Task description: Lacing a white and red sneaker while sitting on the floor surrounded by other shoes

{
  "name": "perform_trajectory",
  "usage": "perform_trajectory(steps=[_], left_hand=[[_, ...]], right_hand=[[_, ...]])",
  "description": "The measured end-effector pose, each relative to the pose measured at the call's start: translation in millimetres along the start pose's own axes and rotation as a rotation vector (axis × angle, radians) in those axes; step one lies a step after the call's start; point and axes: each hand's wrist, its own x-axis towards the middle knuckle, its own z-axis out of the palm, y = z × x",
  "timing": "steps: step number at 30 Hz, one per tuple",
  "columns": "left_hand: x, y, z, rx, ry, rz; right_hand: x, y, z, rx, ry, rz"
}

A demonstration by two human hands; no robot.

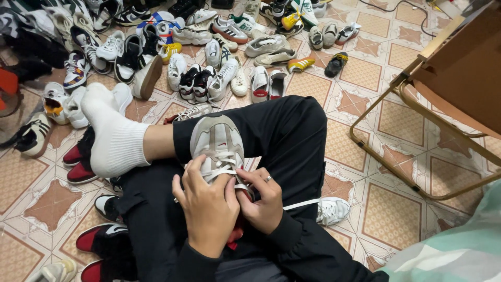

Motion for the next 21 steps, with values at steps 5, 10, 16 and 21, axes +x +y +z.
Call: perform_trajectory(steps=[5, 10, 16, 21], left_hand=[[-2.7, 1.2, -4.3, -0.107, 0.023, 0.001], [-4.0, -1.8, -6.4, -0.151, 0.047, -0.014], [-4.0, -3.0, -2.5, -0.168, 0.058, -0.003], [-5.1, -5.1, 1.8, -0.189, 0.043, 0.001]], right_hand=[[-0.6, 0.0, -1.5, -0.039, 0.022, -0.035], [-4.9, 9.0, 2.4, -0.009, 0.001, -0.043], [-7.1, 20.1, 5.1, -0.026, 0.005, -0.040], [-8.5, 26.1, 6.3, -0.022, 0.017, -0.036]])
